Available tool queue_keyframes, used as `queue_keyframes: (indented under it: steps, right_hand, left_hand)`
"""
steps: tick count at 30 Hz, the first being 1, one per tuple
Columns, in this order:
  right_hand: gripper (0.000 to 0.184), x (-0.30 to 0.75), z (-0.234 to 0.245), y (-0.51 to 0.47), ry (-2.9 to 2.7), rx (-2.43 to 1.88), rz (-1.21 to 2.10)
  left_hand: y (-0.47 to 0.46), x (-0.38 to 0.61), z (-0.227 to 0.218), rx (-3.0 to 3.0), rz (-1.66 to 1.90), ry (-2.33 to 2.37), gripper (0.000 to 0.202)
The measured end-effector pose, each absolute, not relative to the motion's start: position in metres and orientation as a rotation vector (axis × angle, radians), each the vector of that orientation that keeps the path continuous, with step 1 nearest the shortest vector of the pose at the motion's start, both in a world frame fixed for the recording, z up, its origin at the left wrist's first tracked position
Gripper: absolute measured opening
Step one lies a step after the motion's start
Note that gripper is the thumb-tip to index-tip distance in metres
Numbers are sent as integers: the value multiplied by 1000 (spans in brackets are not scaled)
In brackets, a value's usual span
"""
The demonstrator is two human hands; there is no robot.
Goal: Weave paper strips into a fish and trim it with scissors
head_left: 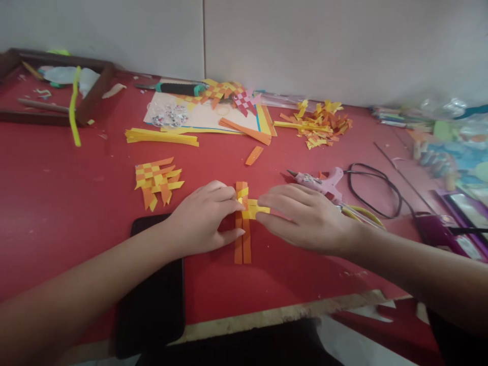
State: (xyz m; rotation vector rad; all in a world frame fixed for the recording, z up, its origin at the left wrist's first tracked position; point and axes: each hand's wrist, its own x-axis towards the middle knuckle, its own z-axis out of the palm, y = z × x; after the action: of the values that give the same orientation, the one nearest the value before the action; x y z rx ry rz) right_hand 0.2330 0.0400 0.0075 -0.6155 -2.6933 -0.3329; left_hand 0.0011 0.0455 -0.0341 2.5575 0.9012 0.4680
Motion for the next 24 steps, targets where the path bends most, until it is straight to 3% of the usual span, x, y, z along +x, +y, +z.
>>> queue_keyframes:
  steps: [4,9,15,24]
  right_hand:
    - [12,240,-2,35,-2701,-582,-260]
    - [1,239,-15,28,-2470,-893,-17]
    - [7,238,-30,20,-2481,-859,195]
    - [15,237,-44,7,-2497,-794,150]
  left_hand:
    - [45,2,-33,2548,442,920,33]
    - [44,2,-33,2544,435,930,32]
    - [45,2,-34,2557,455,928,31]
    - [43,3,-31,2516,499,923,27]
